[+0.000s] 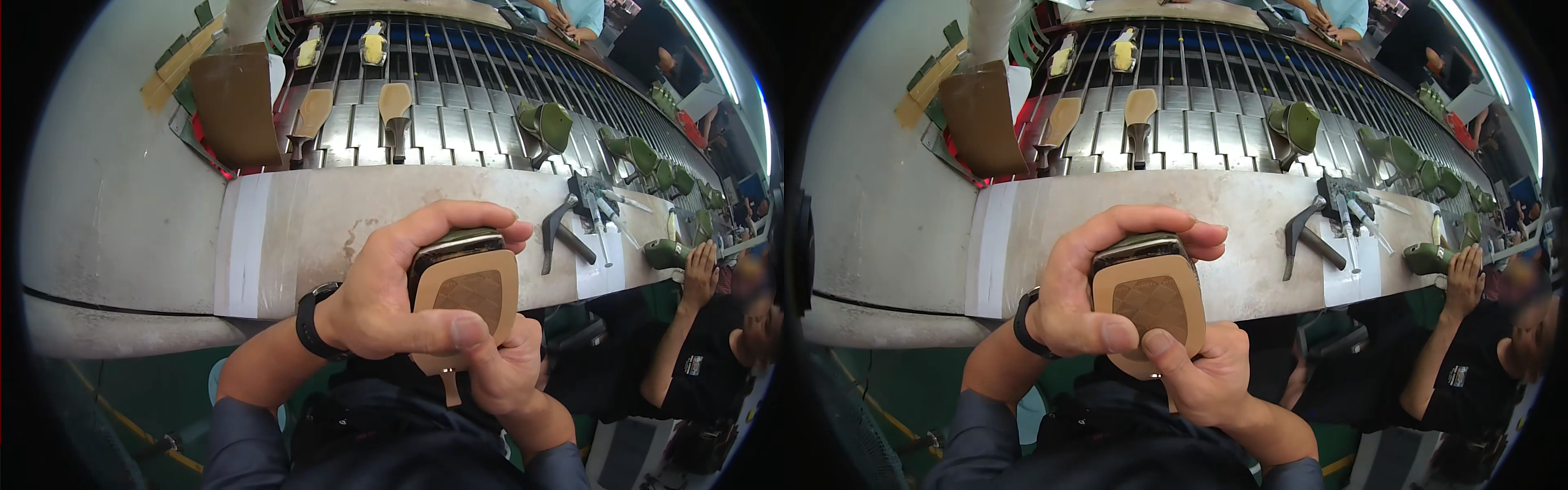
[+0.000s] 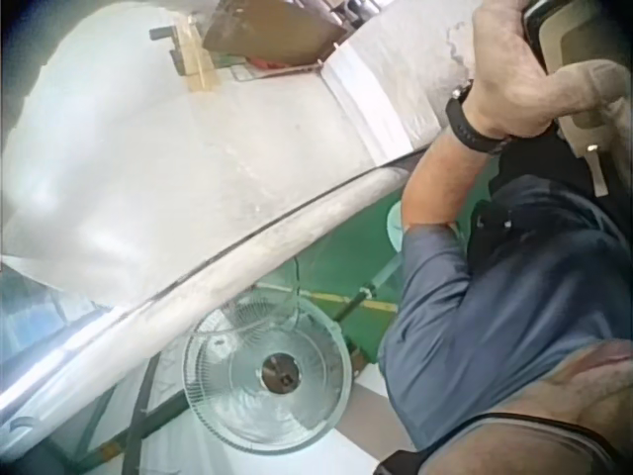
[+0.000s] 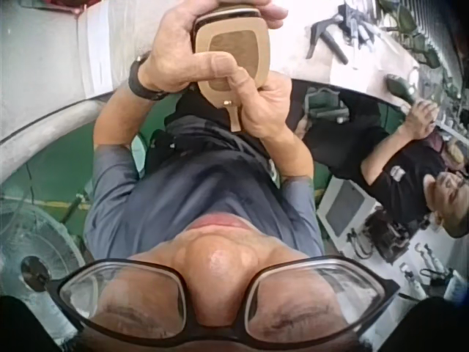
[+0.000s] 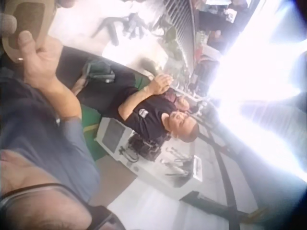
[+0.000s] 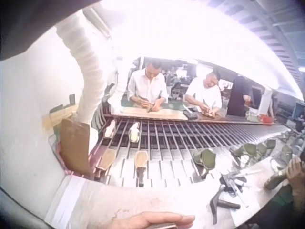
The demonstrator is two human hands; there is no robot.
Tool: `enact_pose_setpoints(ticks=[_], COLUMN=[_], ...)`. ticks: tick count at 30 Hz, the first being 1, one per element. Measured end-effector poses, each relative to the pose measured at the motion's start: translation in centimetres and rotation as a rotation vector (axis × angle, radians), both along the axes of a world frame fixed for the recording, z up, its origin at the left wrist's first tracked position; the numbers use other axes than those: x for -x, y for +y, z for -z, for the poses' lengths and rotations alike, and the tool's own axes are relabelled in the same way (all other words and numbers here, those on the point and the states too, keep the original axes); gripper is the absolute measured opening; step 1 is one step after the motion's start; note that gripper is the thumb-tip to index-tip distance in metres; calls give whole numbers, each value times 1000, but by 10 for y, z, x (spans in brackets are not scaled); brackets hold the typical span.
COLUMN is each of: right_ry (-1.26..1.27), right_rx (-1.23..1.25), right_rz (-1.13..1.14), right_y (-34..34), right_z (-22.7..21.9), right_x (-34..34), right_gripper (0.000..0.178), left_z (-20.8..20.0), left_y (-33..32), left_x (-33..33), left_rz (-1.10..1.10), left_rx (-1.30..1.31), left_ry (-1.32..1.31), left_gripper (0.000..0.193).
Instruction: The person assembles high-heeled shoes by taking shoe uppers on lasts and soles from a conveyor line, pressing the soles onto the shoe uppers by hand, and tapping the edges and heels with a hammer.
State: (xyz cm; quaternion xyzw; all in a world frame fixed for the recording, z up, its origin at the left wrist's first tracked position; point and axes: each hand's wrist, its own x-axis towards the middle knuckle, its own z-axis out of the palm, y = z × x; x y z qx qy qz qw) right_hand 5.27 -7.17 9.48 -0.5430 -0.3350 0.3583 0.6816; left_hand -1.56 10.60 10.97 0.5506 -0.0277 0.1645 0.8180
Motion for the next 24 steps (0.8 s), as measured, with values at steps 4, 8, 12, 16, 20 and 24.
enact_pose_setpoints(ticks=[4,8,12,16,20,24], right_ry=[-41,-44,-21,-19,27,56], right_rx=[-80,-88,-58,-134,-107,-38], right_rz=[6,42,33,92,61,82], right_y=[0,2,-1,4,2,3], right_z=[3,3,3,7,1,2], right_x=[-1,-1,1,7,9,11], right_gripper=[27,27,27,27,27,27], left_z=[10,10,7,7,2,-14], left_y=[4,6,4,3,2,0], left_x=[-4,-5,-1,-1,5,8], left_rz=[25,26,18,21,4,49], left_rx=[-161,-211,-235,-229,-213,-61], left_ry=[-171,-162,-171,-168,-122,38], left_gripper=[91,83,81,79,72,65])
